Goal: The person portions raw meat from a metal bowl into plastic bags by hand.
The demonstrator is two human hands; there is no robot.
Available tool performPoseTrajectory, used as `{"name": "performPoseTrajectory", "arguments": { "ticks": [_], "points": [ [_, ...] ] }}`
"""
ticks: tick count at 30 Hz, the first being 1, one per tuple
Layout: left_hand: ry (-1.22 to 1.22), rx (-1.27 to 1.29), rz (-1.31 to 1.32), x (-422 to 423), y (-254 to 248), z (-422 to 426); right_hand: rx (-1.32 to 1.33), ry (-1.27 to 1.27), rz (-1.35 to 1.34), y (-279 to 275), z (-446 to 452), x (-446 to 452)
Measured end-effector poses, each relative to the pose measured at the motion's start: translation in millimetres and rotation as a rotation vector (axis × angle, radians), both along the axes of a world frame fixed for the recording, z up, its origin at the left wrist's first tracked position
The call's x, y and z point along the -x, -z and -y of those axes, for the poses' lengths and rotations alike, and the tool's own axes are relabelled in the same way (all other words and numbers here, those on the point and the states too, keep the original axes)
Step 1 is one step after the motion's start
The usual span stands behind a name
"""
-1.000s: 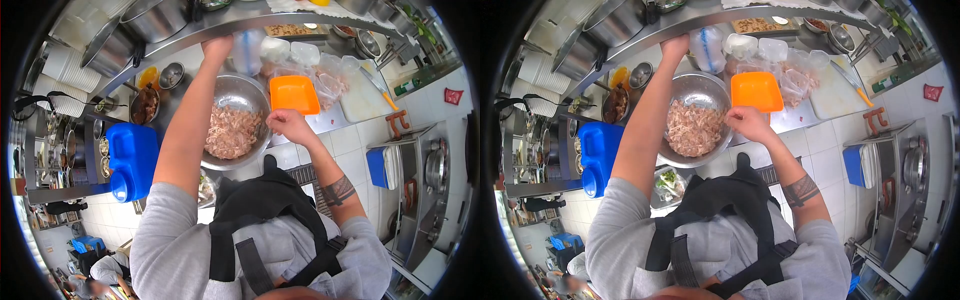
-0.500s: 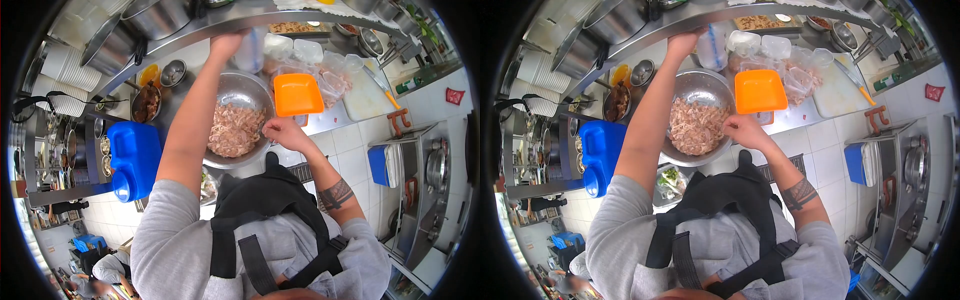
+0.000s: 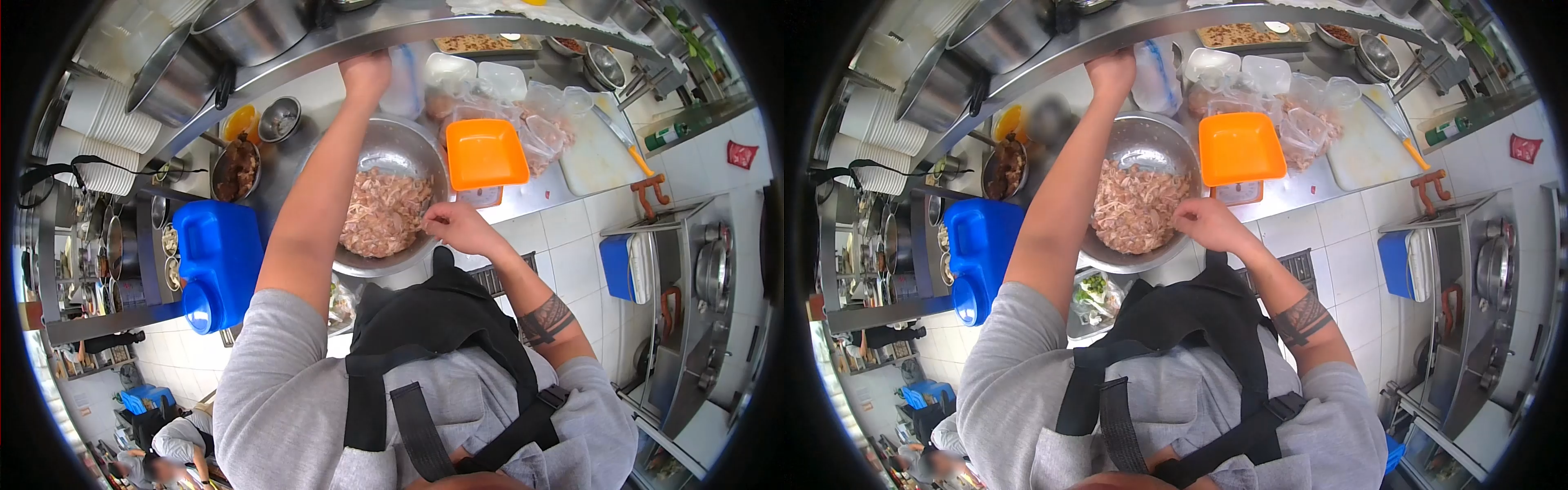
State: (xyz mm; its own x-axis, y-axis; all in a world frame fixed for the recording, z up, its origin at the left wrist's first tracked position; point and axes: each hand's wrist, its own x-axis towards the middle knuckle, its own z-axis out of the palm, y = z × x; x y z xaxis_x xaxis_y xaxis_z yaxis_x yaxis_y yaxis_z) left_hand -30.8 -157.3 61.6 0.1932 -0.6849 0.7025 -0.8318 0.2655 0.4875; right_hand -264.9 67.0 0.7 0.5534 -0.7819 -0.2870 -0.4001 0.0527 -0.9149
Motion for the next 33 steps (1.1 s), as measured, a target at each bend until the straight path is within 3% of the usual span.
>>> {"name": "performPoseTrajectory", "arguments": {
  "ticks": [3,6,10,13,19,21,22,24,28,30,33],
  "points": [
    [0.153,0.017,-0.124,13,-18,-18,-0.004,-0.015,-0.018,2,-1,0],
    [0.228,-0.088,-0.130,-6,0,0,-0.027,-0.028,-0.023,4,-2,-1],
    [0.001,0.050,-0.269,-1,-5,1,0.013,-0.037,-0.042,4,-2,-4],
    [0.193,0.020,-0.358,2,-6,-5,0.027,-0.049,-0.050,-2,-1,-5],
    [-0.007,-0.050,-0.166,-3,-13,-5,0.077,-0.085,-0.067,0,-3,-8],
    [0.235,-0.120,-0.144,4,-22,-20,0.096,-0.085,-0.068,-1,-1,-8],
    [0.237,-0.123,-0.143,1,-15,-12,0.091,-0.087,-0.075,-2,-2,-8],
    [-0.094,-0.131,0.130,-5,-9,2,0.086,-0.089,-0.083,-4,-3,-8],
    [-0.074,-0.187,-0.140,-3,-9,2,0.132,-0.109,-0.089,-9,-1,-11],
    [0.008,0.050,0.033,2,-4,3,0.146,-0.115,-0.104,-8,1,-13],
    [0.016,-0.029,0.250,-12,-3,7,0.181,-0.117,-0.071,1,-1,-16]
  ]
}}
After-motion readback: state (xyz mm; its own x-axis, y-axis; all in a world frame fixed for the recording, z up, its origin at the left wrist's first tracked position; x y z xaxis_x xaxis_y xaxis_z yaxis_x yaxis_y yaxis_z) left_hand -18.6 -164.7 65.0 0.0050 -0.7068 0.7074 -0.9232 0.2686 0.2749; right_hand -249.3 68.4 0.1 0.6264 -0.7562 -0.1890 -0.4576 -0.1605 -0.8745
